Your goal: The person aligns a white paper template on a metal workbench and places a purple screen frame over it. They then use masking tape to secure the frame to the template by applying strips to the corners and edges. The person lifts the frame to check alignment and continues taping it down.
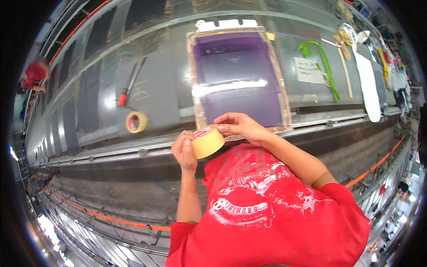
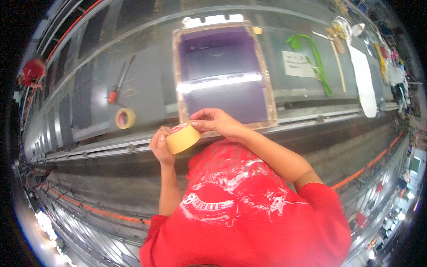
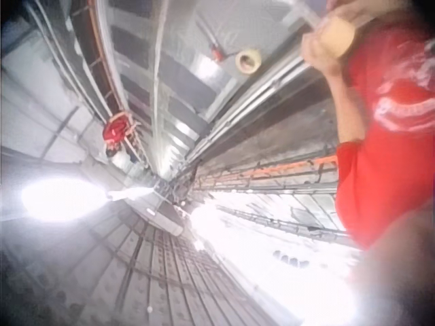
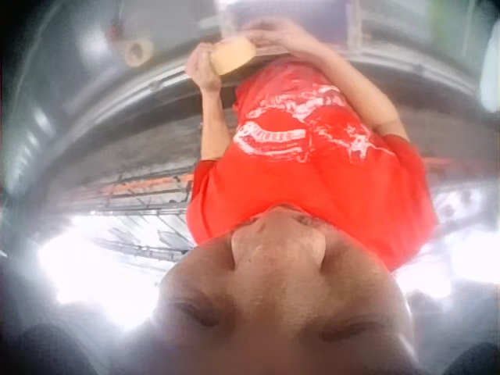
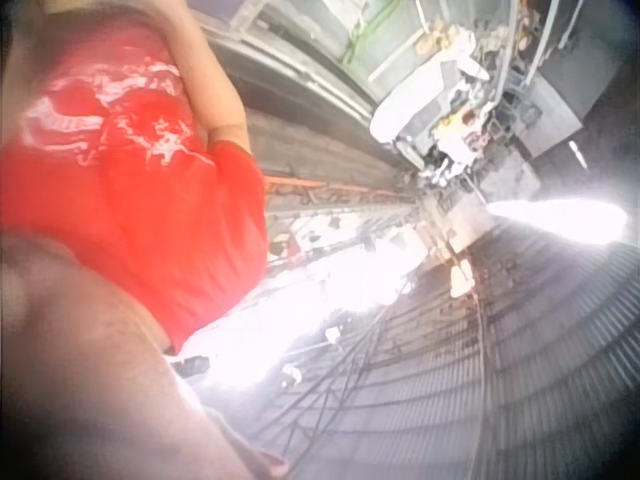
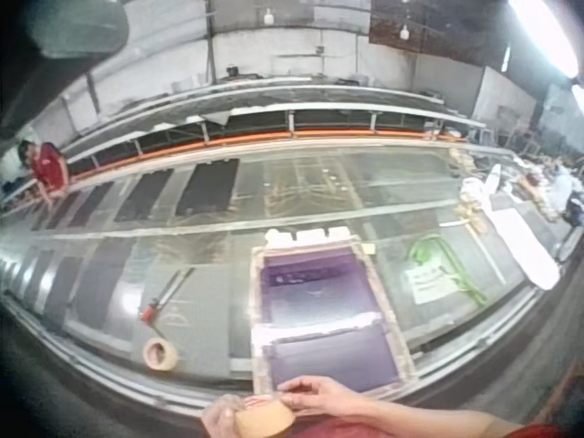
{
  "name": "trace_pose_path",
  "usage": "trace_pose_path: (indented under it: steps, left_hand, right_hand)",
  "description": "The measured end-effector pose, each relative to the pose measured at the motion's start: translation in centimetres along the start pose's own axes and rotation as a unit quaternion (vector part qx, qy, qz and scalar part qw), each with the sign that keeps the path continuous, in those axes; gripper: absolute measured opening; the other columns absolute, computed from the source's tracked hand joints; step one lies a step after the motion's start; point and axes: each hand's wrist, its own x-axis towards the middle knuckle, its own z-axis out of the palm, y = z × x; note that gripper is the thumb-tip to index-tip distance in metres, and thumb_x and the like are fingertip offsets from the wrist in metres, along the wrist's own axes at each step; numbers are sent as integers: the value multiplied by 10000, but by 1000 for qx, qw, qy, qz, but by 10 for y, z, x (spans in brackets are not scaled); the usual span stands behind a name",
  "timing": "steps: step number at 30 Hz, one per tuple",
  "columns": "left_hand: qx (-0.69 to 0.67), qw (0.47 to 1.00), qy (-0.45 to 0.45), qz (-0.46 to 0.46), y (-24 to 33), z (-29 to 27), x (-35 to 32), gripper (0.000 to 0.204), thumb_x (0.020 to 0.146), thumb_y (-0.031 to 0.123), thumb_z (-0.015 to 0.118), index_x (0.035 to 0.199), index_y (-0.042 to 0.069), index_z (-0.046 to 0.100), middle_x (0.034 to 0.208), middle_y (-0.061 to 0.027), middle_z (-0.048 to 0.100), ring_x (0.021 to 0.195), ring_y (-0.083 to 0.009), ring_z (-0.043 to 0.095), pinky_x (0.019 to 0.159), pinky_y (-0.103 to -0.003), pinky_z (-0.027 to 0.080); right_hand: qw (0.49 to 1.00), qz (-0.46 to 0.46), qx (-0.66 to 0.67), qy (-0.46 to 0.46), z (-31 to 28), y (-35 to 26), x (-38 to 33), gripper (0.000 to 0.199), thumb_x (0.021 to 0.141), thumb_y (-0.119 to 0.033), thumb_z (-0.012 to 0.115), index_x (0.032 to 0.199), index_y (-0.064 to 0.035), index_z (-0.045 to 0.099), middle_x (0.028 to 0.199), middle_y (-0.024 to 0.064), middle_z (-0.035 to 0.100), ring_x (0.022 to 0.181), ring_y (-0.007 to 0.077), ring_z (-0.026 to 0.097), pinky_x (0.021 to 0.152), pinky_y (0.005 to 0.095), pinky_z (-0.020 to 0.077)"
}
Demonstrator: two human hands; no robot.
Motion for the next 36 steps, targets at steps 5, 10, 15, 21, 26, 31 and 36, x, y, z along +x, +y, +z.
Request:
trace_pose_path:
  steps: [5, 10, 15, 21, 26, 31, 36]
  left_hand:
    - [114, 987, -74, 88, 20, 67, -27, 218, 844, 138, 532, 695, -21, 544, 640, -130, 525, 599, -271, 500, 606, -359, 402]
    - [161, 971, -137, 111, 31, 91, -37, 147, 803, 102, 553, 704, -5, 571, 627, -131, 521, 580, -292, 501, 595, -373, 399]
    - [166, 965, -166, 119, 33, 88, -25, 154, 810, 93, 541, 703, -14, 567, 628, -135, 516, 589, -291, 497, 606, -378, 411]
    - [180, 951, -190, 162, 30, 92, -7, 139, 800, 85, 541, 706, -14, 564, 636, -133, 518, 604, -292, 497, 613, -379, 408]
    - [157, 955, -186, 169, 24, 96, -1, 120, 785, 83, 545, 703, -4, 557, 635, -131, 517, 597, -290, 500, 605, -381, 403]
    - [157, 957, -167, 180, 21, 94, -2, 95, 764, 73, 564, 695, 8, 554, 628, -124, 516, 581, -294, 497, 598, -388, 400]
    - [147, 962, -143, 178, 22, 89, -7, 77, 752, 60, 580, 696, 13, 557, 624, -119, 513, 573, -300, 491, 593, -391, 398]
  right_hand:
    - [995, 58, 79, 18, -55, 9, -58, 312, 910, -129, 698, 1182, -4, 608, 1109, 91, 663, 1019, 153, 630, 930, 313, 513]
    - [991, 28, 125, 27, -79, 34, -78, 248, 906, -88, 691, 1120, 18, 624, 1089, 101, 673, 1010, 178, 650, 957, 321, 512]
    - [990, -27, 140, -2, -78, 32, -73, 216, 908, -74, 683, 1085, 39, 636, 1151, 130, 649, 1053, 194, 642, 968, 338, 522]
    - [988, -33, 145, 47, -72, 17, -73, 304, 897, -122, 713, 1126, 62, 636, 1115, 140, 655, 1002, 201, 652, 923, 325, 543]
    - [990, -63, 113, 57, -79, 24, -70, 250, 899, -138, 713, 1061, 39, 645, 1106, 121, 660, 999, 188, 650, 914, 327, 542]
    - [990, -59, 93, 92, -73, 17, -71, 150, 915, -69, 672, 1035, 14, 635, 1154, 120, 646, 1041, 184, 640, 951, 319, 525]
    - [992, -27, 38, 117, -74, 15, -69, 295, 882, -102, 722, 1126, 54, 663, 1046, 144, 698, 956, 198, 679, 890, 309, 540]
